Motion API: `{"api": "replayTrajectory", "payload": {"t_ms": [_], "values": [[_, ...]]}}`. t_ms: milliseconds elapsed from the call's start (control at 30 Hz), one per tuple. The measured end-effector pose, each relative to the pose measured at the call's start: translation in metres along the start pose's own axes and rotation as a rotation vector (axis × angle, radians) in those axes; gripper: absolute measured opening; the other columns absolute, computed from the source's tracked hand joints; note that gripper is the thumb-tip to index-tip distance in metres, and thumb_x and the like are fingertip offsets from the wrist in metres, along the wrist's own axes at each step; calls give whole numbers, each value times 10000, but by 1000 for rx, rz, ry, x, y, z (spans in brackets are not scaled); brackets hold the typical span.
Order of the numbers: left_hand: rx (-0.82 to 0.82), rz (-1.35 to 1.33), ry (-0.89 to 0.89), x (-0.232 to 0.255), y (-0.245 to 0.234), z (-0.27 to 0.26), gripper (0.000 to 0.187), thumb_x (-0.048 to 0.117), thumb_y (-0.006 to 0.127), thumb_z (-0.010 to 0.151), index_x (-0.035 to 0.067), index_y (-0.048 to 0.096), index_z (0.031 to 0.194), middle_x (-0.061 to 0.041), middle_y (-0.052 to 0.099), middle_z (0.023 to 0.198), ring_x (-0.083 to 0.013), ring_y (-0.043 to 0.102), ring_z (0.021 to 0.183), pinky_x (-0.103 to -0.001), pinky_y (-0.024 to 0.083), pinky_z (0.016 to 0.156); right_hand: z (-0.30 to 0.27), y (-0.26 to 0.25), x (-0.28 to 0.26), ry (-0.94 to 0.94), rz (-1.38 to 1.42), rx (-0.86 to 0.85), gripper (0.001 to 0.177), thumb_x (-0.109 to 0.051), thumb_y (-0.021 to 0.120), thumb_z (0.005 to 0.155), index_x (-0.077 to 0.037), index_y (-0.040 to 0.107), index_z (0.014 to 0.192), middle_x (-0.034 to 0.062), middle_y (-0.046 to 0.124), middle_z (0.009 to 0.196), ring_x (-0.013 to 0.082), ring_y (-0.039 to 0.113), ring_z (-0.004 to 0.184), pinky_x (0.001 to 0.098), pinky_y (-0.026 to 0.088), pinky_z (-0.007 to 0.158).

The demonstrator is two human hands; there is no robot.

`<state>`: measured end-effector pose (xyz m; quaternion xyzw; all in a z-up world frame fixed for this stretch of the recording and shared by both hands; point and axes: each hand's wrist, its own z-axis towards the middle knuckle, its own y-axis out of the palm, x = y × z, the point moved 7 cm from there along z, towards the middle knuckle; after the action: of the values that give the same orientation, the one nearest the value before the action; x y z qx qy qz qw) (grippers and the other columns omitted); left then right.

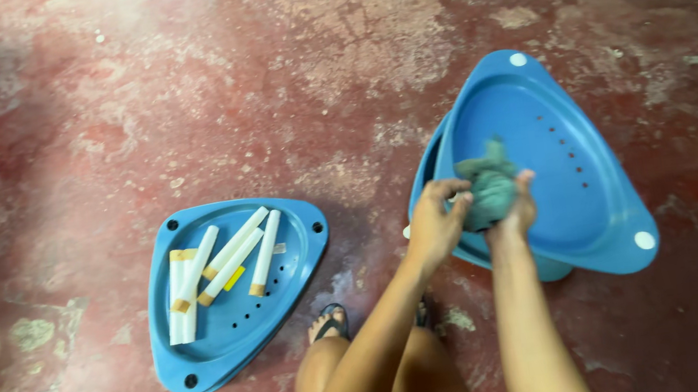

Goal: The person assembles a small blue triangular stool by inserting white cylindrical legs into holes on the base and then attaching the seat. They handle the legs and trays by hand, aligning and pressing the parts together to form the stool.

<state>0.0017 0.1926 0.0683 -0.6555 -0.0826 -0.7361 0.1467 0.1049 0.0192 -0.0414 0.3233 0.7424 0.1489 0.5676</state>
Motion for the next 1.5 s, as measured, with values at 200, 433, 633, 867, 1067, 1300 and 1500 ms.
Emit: {"api": "replayTrajectory", "payload": {"t_ms": [200,433,633,867,1067,1300,1500], "values": [[-19,34,-306,-50,15,-32,428,372,531,1014,51,690,1248,-153,650,1230,-289,642,1137,-393,490,984,10,-19,-75,60,-751,28,842,-609,380,984,-221,-40,1602,85,70,1673,319,154,1502,538,158,1144],[202,-49,-320,-94,-66,-46,544,449,449,1053,2,697,1236,-168,732,1199,-270,662,1126,-366,483,1007,-7,16,24,-193,-905,-221,793,-473,521,1037,-62,186,1627,210,230,1681,320,279,1541,399,244,1233],[378,-208,-332,-68,-209,-80,601,496,405,1033,40,632,1353,-110,689,1321,-232,642,1205,-402,451,1039,-39,56,150,39,-854,-529,738,-413,560,1018,-63,280,1604,214,365,1606,281,381,1485,381,314,1188],[791,-329,-514,-137,-388,-204,549,456,466,983,87,603,1365,-95,698,1329,-225,648,1154,-408,479,983,-78,50,260,189,-1134,-665,779,-465,606,965,-139,311,1607,193,399,1600,290,401,1460,407,329,1164],[1332,-553,-843,-312,-440,-328,391,290,621,903,72,630,1229,-84,580,1083,-219,558,948,-494,499,823,-95,26,332,249,-1445,-739,838,-411,706,912,-120,331,1603,206,414,1595,322,440,1445,440,401,1137],[1452,-98,-1138,-377,-437,-406,767,167,787,789,-6,438,1450,-229,483,1417,-347,494,1297,-452,422,1076,-90,3,401,725,-1452,-527,955,-307,706,899,-164,129,1646,124,323,1652,325,455,1443,571,418,1117],[1320,171,-989,-388,-482,-411,897,177,815,780,-17,362,1530,-251,386,1567,-379,392,1449,-432,322,1181,-77,13,439,775,-1242,-354,1064,-178,757,862,-153,60,1665,178,330,1644,376,394,1456,632,404,1109]]}}
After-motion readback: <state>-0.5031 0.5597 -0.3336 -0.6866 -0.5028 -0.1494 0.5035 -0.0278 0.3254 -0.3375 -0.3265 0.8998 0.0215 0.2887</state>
